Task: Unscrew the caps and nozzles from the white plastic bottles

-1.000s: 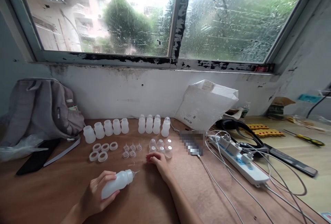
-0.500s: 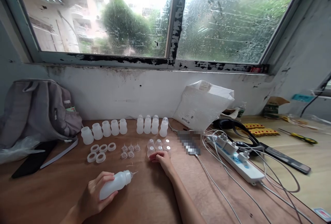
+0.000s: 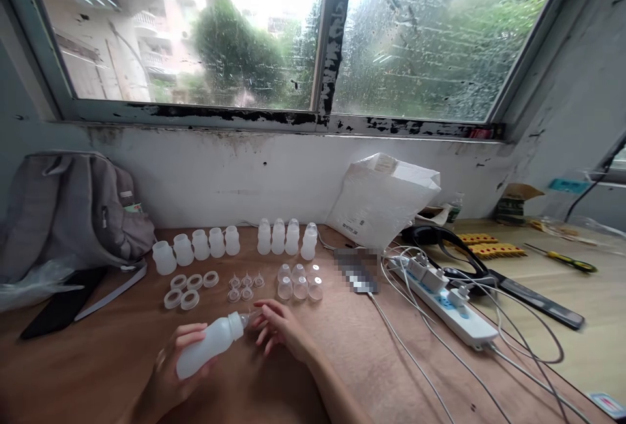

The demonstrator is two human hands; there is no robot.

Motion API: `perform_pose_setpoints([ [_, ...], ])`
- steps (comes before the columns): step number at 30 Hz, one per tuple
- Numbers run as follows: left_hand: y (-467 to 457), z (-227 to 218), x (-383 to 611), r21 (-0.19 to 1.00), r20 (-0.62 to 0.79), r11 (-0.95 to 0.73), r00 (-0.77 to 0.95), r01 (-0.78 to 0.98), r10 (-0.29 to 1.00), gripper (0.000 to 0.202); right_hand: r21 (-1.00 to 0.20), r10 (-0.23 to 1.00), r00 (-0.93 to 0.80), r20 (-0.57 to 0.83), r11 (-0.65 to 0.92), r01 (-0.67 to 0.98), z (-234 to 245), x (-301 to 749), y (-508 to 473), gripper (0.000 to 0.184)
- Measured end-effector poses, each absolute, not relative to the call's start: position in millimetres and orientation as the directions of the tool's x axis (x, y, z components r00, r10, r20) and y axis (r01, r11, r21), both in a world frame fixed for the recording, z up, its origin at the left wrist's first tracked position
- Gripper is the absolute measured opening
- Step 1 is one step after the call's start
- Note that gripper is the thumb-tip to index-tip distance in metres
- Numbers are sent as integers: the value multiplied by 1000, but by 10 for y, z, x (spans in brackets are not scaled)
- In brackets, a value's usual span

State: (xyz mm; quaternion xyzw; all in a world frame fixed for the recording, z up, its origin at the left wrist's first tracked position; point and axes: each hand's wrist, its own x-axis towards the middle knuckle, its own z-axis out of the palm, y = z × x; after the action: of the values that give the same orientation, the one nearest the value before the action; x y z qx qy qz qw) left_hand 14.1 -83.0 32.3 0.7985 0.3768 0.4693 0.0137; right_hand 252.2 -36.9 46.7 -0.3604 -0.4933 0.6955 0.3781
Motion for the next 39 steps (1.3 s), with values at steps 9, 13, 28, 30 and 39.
perform_pose_setpoints([
  [9,-835,303,297,461,617,-632,287,622,733,39,-954,957,-220,-189,-232,-189,452,1932,-727,40],
  [13,-816,286,370,412,587,-605,310,681,748,40,-983,988,-34,-152,-155,-95,448,1957,-662,39],
  [28,-943,533,543,947,77,-163,299,275,951,32,-955,968,75,240,221,198,451,2069,-682,36],
  [30,-911,519,519,991,-65,14,391,134,918,38,-952,965,37,261,251,174,431,2079,-686,35],
  [39,-971,478,504,971,57,-114,256,212,965,35,-978,965,-161,206,197,-68,568,2142,-681,26],
])
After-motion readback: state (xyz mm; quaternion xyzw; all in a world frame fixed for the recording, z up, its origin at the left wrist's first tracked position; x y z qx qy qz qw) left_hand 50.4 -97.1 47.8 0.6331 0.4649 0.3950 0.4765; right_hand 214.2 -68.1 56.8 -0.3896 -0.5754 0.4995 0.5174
